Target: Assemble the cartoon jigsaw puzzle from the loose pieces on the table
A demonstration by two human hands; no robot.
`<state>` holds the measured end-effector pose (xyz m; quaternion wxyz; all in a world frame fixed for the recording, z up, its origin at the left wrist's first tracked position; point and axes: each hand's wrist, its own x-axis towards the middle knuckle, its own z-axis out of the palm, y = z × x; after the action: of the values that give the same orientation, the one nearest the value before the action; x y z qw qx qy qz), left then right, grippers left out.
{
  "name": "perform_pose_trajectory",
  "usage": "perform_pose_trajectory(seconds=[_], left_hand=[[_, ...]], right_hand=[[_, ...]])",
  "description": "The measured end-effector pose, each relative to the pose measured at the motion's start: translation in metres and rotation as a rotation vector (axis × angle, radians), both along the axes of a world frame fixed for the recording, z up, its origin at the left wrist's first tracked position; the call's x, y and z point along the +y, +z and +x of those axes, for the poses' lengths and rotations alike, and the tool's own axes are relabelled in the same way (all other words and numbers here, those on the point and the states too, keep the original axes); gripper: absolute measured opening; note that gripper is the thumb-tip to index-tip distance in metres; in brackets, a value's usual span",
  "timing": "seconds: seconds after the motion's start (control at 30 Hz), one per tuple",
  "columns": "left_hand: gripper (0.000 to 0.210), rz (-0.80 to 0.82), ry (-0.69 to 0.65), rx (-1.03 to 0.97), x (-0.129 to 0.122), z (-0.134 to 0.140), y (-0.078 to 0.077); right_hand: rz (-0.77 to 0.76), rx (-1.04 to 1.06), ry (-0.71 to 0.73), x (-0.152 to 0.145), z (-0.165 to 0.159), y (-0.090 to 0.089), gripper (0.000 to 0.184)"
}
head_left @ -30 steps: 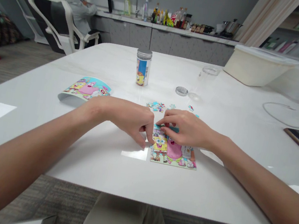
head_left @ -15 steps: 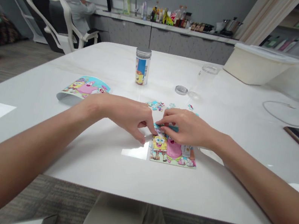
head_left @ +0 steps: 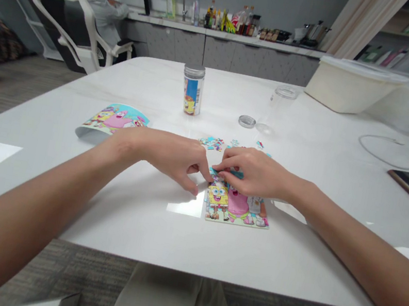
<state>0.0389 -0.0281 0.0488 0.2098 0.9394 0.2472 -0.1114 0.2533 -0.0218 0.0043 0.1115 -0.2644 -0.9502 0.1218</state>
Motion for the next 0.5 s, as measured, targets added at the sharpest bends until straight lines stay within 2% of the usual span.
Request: perform_pose_trajectory(seconds=[0.27,0.5], left_hand=[[0.035,0.030,0.063,0.006,-0.001,-0.001,0.003],[0.023,0.238,0.170,-0.031,0.004,-0.001,-0.007]], right_hand=[[-0.009,-0.004,0.000,0.000,-0.001,0.000,0.025],[0.044,0.031,-0.023,-0.001,-0.001,0.003,0.031]])
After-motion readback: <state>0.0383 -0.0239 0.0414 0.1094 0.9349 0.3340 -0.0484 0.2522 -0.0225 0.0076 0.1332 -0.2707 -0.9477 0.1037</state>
